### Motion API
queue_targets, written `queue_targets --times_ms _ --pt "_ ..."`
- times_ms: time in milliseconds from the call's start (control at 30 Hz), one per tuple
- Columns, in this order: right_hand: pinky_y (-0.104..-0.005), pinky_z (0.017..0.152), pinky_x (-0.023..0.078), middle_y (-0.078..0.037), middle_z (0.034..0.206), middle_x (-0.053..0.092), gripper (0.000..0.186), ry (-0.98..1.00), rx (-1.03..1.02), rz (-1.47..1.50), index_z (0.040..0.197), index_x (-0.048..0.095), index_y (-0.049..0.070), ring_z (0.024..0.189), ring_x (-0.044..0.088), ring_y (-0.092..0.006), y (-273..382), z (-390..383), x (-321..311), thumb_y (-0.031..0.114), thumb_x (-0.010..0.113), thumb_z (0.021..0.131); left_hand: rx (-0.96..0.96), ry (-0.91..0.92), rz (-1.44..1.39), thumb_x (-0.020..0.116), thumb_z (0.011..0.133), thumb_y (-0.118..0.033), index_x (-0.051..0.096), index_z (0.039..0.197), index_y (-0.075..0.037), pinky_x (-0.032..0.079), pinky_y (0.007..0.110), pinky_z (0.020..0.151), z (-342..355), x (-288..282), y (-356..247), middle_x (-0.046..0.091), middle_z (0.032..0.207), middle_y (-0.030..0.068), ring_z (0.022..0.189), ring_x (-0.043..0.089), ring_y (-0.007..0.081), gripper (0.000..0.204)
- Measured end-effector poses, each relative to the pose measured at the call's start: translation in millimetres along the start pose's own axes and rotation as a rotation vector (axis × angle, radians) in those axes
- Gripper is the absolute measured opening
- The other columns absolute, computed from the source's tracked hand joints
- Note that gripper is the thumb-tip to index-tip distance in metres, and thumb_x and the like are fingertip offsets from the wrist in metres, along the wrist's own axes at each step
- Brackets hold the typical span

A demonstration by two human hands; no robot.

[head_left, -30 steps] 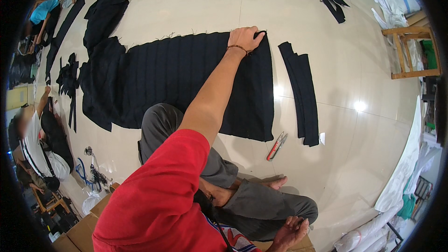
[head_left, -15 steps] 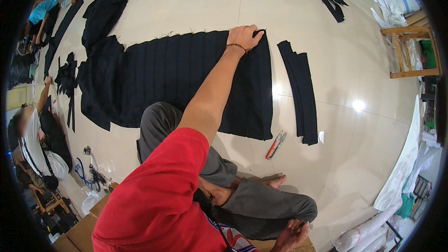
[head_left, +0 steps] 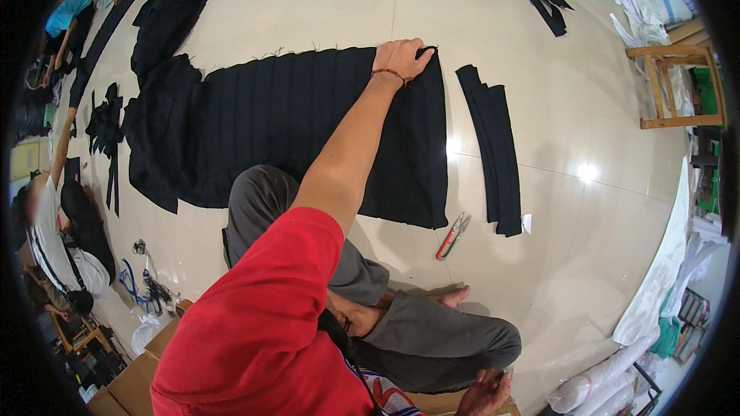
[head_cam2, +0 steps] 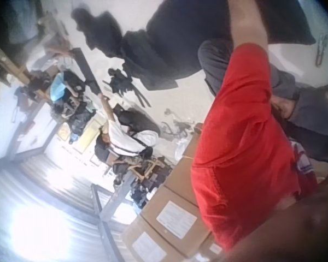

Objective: The person sits on the floor and cuts strips from a large piece of black fabric using a red utility knife. They align the fabric, cut along the edge, and stack the cut strips to the side.

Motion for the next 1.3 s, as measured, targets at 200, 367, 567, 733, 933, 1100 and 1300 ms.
queue_targets --times_ms 200,367,567,733,933,1100,1300 --pt "-0.0426 0.084 0.047 -0.003 0.088 0.069 0.018 0.111 0.090 0.077 0.099 0.068 0.009 0.087 0.064 -0.0218 -1.4 9.5 -28.5 0.026 0.068 0.094 0.004 -0.004 0.004 0.059 0.094 -0.051 0.075 0.099 -0.013 0.056 0.045 0.079 0.7 -2.5 0.6 0.075 0.092 0.0147 0.088 0.071 0.0347 0.041" --pt "-0.0409 0.077 0.044 0.002 0.071 0.047 0.018 0.116 0.070 0.018 0.088 0.062 0.010 0.070 0.048 -0.0171 11.7 7.3 -23.1 0.027 0.067 0.095 -0.001 -0.002 0.008 0.060 0.094 -0.051 0.075 0.100 -0.013 0.056 0.046 0.079 0.8 -2.0 1.9 0.075 0.091 0.0148 0.088 0.071 0.0352 0.041" --pt "-0.0410 0.078 0.043 0.002 0.070 0.045 0.023 0.172 0.059 0.020 0.080 0.058 0.011 0.071 0.047 -0.0175 13.9 8.1 -32.3 0.026 0.067 0.095 0.002 -0.008 -0.001 0.060 0.094 -0.052 0.074 0.101 -0.013 0.056 0.046 0.079 0.4 -2.6 0.9 0.075 0.092 0.0156 0.088 0.071 0.0356 0.042" --pt "-0.0412 0.078 0.043 0.001 0.070 0.045 0.028 0.034 0.073 -0.017 0.073 0.052 0.014 0.070 0.046 -0.0176 16.7 4.5 -29.7 0.025 0.066 0.095 -0.003 -0.005 0.007 0.059 0.094 -0.052 0.074 0.099 -0.013 0.056 0.046 0.078 0.8 -1.2 1.9 0.074 0.091 0.0153 0.088 0.071 0.0358 0.042" --pt "-0.0393 0.076 0.044 0.002 0.068 0.042 0.029 0.078 0.110 -0.019 0.071 0.052 0.014 0.066 0.044 -0.0168 17.5 7.8 -56.7 0.023 0.066 0.095 0.003 -0.008 0.003 0.059 0.094 -0.053 0.074 0.100 -0.013 0.056 0.046 0.078 0.8 -1.1 2.0 0.074 0.091 0.0155 0.088 0.071 0.0357 0.043" --pt "-0.0374 0.072 0.043 0.002 0.067 0.041 0.028 0.097 0.117 -0.008 0.071 0.052 0.014 0.063 0.042 -0.0168 22.0 5.2 -63.9 0.021 0.068 0.094 -0.008 0.000 -0.006 0.059 0.094 -0.053 0.074 0.101 -0.014 0.056 0.047 0.079 0.5 -2.0 1.3 0.074 0.091 0.0153 0.089 0.071 0.0360 0.043" --pt "-0.0357 0.065 0.039 0.002 0.064 0.038 0.029 -0.153 0.081 -0.054 0.071 0.050 0.015 0.060 0.038 -0.0157 25.4 -2.7 -68.2 0.020 0.068 0.092 -0.015 0.004 -0.009 0.059 0.094 -0.053 0.074 0.100 -0.014 0.055 0.047 0.079 0.2 -2.6 2.1 0.074 0.091 0.0154 0.089 0.071 0.0365 0.043"
Point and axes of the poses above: each hand's wrist, its own z-axis towards the middle knuckle, its own x-axis out of the palm, y = z × x, the point moved 6 cm from there along z, towards the middle knuckle
